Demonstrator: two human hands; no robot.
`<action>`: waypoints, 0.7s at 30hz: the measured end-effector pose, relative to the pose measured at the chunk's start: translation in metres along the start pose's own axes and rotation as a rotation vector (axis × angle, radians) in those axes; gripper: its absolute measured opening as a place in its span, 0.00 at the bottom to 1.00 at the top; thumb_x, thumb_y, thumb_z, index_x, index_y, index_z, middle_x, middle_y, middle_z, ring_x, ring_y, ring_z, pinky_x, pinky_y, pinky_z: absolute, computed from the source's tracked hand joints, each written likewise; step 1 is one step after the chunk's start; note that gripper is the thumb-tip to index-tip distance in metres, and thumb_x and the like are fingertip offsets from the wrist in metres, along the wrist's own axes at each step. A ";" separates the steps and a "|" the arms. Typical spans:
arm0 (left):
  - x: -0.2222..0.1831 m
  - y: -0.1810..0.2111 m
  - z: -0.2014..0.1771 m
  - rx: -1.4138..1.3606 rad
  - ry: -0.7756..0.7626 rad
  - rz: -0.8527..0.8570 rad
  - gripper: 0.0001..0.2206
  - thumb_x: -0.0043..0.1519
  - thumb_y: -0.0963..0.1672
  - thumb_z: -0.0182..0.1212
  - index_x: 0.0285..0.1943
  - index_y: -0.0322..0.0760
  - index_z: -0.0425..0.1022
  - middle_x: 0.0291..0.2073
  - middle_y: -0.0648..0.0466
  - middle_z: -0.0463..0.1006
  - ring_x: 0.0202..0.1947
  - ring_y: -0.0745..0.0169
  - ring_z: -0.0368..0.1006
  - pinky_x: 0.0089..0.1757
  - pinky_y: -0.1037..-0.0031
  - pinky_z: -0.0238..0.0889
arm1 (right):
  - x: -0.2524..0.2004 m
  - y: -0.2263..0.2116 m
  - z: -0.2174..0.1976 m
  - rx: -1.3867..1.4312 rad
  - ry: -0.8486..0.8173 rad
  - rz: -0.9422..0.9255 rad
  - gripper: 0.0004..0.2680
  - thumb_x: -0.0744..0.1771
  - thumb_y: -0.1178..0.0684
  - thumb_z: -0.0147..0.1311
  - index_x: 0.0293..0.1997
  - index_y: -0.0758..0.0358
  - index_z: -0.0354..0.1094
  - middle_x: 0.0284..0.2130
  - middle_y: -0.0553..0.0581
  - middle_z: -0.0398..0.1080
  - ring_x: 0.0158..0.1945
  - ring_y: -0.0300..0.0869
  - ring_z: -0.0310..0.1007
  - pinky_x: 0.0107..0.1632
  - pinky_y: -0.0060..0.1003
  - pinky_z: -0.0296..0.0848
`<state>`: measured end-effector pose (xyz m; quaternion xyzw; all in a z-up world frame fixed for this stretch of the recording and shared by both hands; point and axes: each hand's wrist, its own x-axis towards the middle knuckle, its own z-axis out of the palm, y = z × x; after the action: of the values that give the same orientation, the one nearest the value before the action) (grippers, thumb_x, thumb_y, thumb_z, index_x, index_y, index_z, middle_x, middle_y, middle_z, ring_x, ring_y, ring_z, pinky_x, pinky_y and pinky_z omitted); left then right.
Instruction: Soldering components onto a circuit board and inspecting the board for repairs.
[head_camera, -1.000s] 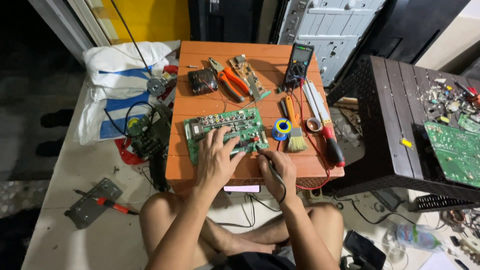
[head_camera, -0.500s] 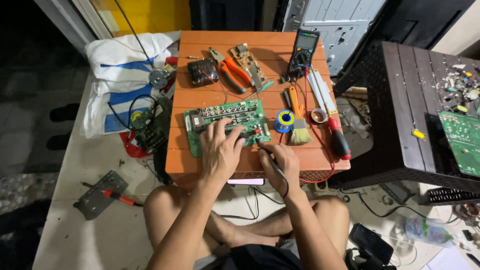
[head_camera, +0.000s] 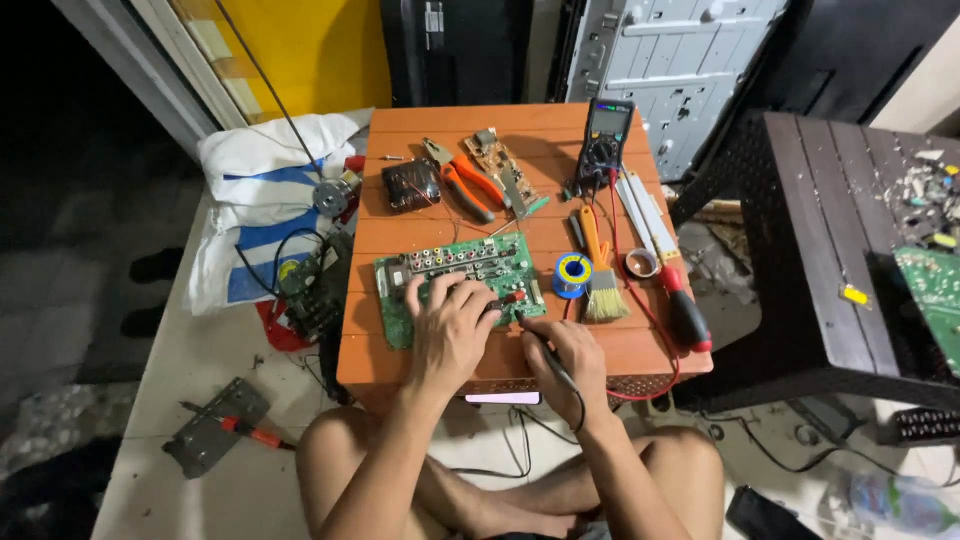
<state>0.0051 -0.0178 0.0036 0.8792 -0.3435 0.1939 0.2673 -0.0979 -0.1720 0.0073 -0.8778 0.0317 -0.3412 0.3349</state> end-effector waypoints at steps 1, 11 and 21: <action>-0.001 0.000 0.000 0.002 -0.004 0.004 0.07 0.66 0.49 0.60 0.46 0.51 0.80 0.43 0.61 0.78 0.60 0.59 0.64 0.63 0.41 0.36 | -0.001 -0.002 -0.001 0.003 0.003 0.005 0.03 0.65 0.54 0.61 0.39 0.53 0.79 0.22 0.53 0.74 0.32 0.48 0.78 0.41 0.39 0.76; 0.001 0.001 0.002 -0.001 -0.003 -0.028 0.09 0.66 0.53 0.60 0.48 0.54 0.79 0.44 0.64 0.79 0.59 0.61 0.64 0.60 0.46 0.40 | 0.001 0.002 0.002 -0.026 0.037 -0.070 0.02 0.65 0.54 0.61 0.38 0.56 0.78 0.22 0.56 0.70 0.31 0.52 0.75 0.41 0.42 0.75; 0.036 -0.001 0.012 -0.058 -0.073 0.125 0.09 0.61 0.50 0.67 0.49 0.54 0.81 0.39 0.62 0.79 0.50 0.62 0.70 0.60 0.46 0.42 | 0.001 0.006 0.002 0.028 0.093 -0.110 0.03 0.64 0.55 0.61 0.38 0.56 0.78 0.23 0.57 0.73 0.31 0.51 0.76 0.41 0.43 0.76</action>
<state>0.0326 -0.0424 0.0134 0.8544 -0.4127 0.1682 0.2672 -0.0946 -0.1757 0.0028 -0.8566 -0.0059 -0.4000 0.3260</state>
